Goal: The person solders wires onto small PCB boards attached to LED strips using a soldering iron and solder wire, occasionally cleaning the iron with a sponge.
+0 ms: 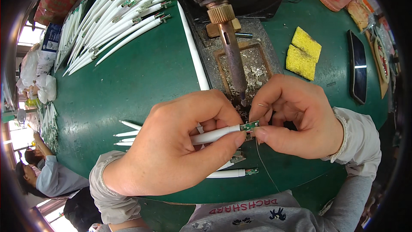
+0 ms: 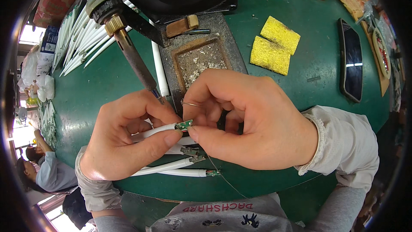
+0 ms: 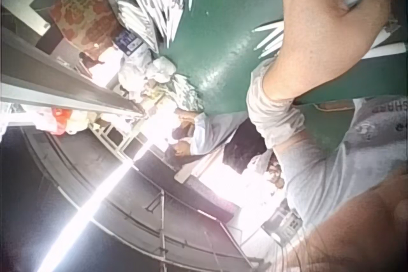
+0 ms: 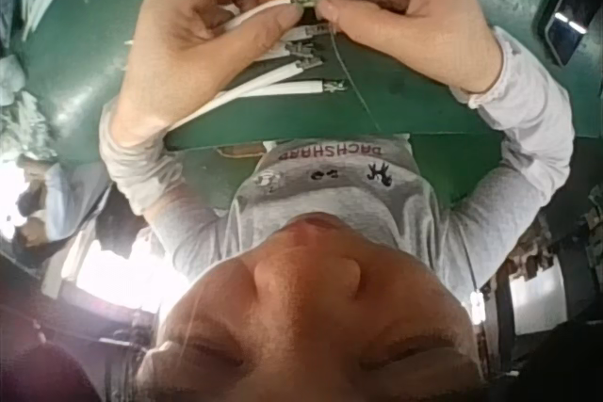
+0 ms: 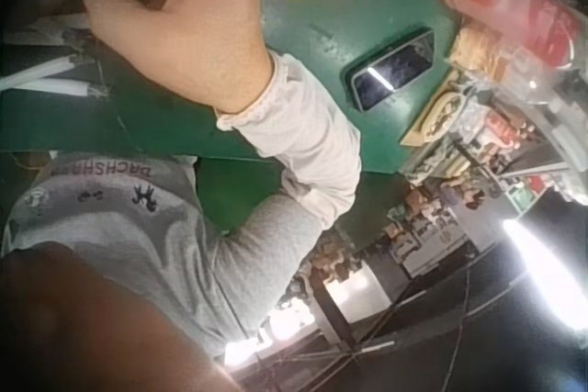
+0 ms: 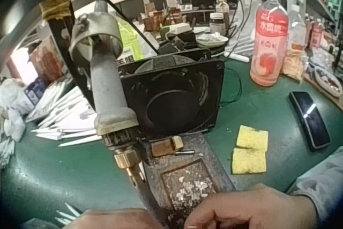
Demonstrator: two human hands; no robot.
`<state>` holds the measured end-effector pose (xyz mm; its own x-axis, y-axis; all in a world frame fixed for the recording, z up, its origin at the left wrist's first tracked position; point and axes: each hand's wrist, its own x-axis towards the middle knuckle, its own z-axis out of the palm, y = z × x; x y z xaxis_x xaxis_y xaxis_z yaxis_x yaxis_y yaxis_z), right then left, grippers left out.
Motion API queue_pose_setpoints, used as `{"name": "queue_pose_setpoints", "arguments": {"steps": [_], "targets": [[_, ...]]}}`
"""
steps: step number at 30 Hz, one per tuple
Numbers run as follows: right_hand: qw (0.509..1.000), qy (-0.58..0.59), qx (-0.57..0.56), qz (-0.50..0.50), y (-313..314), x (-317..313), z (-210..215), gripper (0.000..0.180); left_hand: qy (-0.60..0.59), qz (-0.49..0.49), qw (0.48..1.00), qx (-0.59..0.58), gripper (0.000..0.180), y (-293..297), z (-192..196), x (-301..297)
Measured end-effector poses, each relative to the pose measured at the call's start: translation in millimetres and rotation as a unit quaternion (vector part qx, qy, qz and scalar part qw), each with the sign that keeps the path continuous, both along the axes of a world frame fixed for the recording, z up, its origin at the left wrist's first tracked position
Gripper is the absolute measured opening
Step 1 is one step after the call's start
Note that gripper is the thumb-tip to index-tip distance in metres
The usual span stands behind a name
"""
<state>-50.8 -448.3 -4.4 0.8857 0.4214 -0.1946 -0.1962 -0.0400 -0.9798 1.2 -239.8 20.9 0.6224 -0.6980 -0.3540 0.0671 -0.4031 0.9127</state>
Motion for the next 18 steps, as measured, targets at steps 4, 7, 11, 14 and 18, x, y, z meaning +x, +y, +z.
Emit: {"name": "queue_pose_setpoints", "arguments": {"steps": [4,7,11,14,18], "targets": [[0.996,0.039,0.067,-0.037,2.8,-1.0,0.5,0.023,0.005,0.006,1.0,-0.008,0.012,0.0,-1.9,2.5],[0.989,0.031,0.103,-0.103,4.2,-1.6,2.1,0.018,0.05,0.046,0.998,-0.017,0.011,-0.4,-1.4,3.4],[0.992,-0.118,-0.037,-0.014,-0.6,-4.6,1.3,0.014,0.083,0.085,0.992,-0.04,0.012,-1.7,0.7,3.4],[0.989,-0.133,-0.058,-0.019,1.1,-3.2,1.0,0.014,0.09,0.098,0.99,-0.053,0.013,-3.4,0.6,4.5],[0.989,-0.137,-0.038,-0.04,4.5,-1.2,0.7,0.013,0.122,0.127,0.983,-0.059,0.014,-4.0,4.8,4.8]]}}
